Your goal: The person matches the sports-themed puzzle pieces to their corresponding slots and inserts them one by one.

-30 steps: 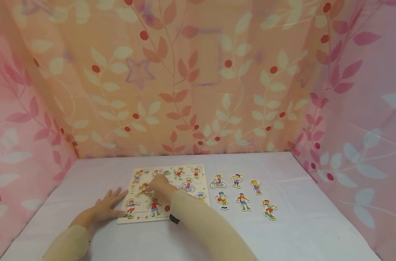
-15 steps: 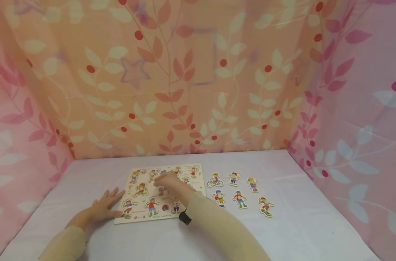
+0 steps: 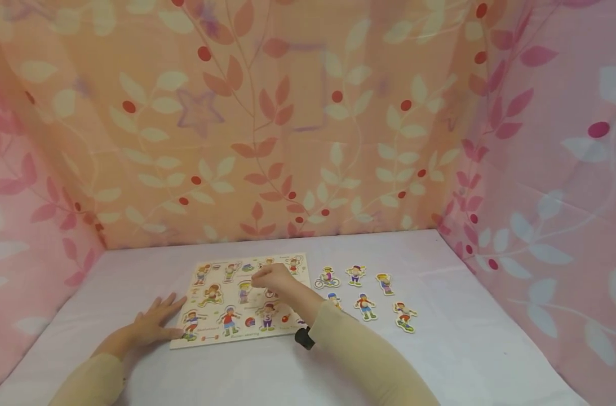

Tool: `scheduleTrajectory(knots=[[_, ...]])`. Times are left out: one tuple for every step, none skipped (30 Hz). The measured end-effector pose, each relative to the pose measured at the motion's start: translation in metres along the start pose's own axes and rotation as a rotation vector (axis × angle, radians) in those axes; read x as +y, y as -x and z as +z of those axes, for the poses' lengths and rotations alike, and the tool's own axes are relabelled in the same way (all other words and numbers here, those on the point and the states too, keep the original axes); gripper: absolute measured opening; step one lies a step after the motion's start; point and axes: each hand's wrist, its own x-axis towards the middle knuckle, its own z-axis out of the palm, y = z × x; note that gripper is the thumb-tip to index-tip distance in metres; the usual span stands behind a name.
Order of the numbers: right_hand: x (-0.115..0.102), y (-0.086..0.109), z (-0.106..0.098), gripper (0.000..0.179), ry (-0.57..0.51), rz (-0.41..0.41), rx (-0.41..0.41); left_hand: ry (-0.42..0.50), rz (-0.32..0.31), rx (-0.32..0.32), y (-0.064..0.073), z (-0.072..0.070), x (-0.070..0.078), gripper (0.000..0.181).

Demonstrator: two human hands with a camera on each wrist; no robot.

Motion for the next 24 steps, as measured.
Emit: scheduleTrajectory(knots=[[0.000, 0.002, -0.002, 0.025, 0.010, -0.008, 0.002, 0.000, -0.001, 0.000, 0.000, 0.000, -0.001, 0.100], [0.001, 0.003, -0.004, 0.025, 0.023, -0.014, 0.004, 0.002, -0.002, 0.000, 0.000, 0.000, -0.001, 0.100], [0.001, 0.005, -0.006, 0.026, 0.036, -0.016, 0.007, 0.006, -0.001, -0.001, 0.000, 0.000, -0.001, 0.100], [0.002, 0.007, -0.009, 0.026, 0.046, -0.017, 0.014, 0.010, 0.001, -0.004, 0.000, 0.000, -0.001, 0.100], [0.002, 0.008, -0.011, 0.026, 0.057, -0.025, 0.018, 0.015, 0.002, -0.005, 0.000, 0.000, -0.001, 0.100], [0.002, 0.010, -0.013, 0.026, 0.065, -0.027, 0.023, 0.018, 0.003, -0.008, 0.000, 0.000, -0.001, 0.100], [0.003, 0.011, -0.016, 0.026, 0.073, -0.032, 0.028, 0.022, 0.007, -0.010, 0.000, -0.001, 0.000, 0.100], [0.003, 0.012, -0.018, 0.026, 0.081, -0.031, 0.030, 0.018, 0.005, -0.011, 0.001, -0.001, 0.000, 0.100], [0.003, 0.013, -0.020, 0.026, 0.087, -0.035, 0.031, 0.017, 0.004, -0.010, 0.001, -0.002, 0.000, 0.100], [0.004, 0.014, -0.023, 0.025, 0.088, -0.040, 0.032, 0.015, 0.004, -0.009, 0.001, -0.002, 0.001, 0.100], [0.004, 0.015, -0.025, 0.025, 0.096, -0.043, 0.030, 0.014, 0.003, -0.009, 0.001, -0.003, 0.001, 0.100], [0.005, 0.016, -0.027, 0.026, 0.101, -0.041, 0.032, 0.011, 0.004, -0.008, 0.002, -0.003, 0.000, 0.100], [0.006, 0.017, -0.030, 0.026, 0.105, -0.043, 0.034, 0.007, 0.005, -0.007, 0.001, -0.003, 0.000, 0.100], [0.006, 0.019, -0.032, 0.026, 0.112, -0.038, 0.037, 0.004, 0.005, -0.005, 0.001, -0.003, 0.000, 0.100], [0.007, 0.020, -0.034, 0.026, 0.118, -0.036, 0.042, 0.008, 0.009, -0.006, 0.001, -0.003, -0.001, 0.100], [0.007, 0.021, -0.036, 0.026, 0.126, -0.034, 0.048, 0.007, 0.011, -0.006, 0.001, -0.002, -0.001, 0.100], [0.008, 0.022, -0.039, 0.026, 0.131, -0.035, 0.053, 0.006, 0.011, -0.007, 0.000, -0.002, -0.002, 0.100], [0.008, 0.023, -0.041, 0.026, 0.137, -0.034, 0.058, 0.003, 0.011, -0.006, 0.000, -0.002, -0.002, 0.100], [0.009, 0.024, -0.044, 0.025, 0.142, -0.032, 0.060, 0.002, 0.010, -0.006, -0.001, -0.002, -0.002, 0.100], [0.009, 0.026, -0.047, 0.025, 0.145, -0.027, 0.063, 0.003, 0.007, -0.007, -0.001, -0.002, -0.002, 0.100], [0.010, 0.027, -0.050, 0.025, 0.150, -0.026, 0.067, 0.001, 0.003, -0.007, -0.002, -0.001, -0.002, 0.100], [0.011, 0.028, -0.053, 0.024, 0.154, -0.025, 0.069, -0.002, 0.002, -0.006, -0.002, -0.001, -0.002, 0.100], [0.011, 0.030, -0.056, 0.023, 0.157, -0.021, 0.071, -0.004, 0.002, -0.006, -0.003, -0.001, -0.002, 0.101], [0.012, 0.032, -0.059, 0.023, 0.163, -0.015, 0.072, -0.006, 0.002, -0.006, -0.003, -0.001, -0.002, 0.100]])
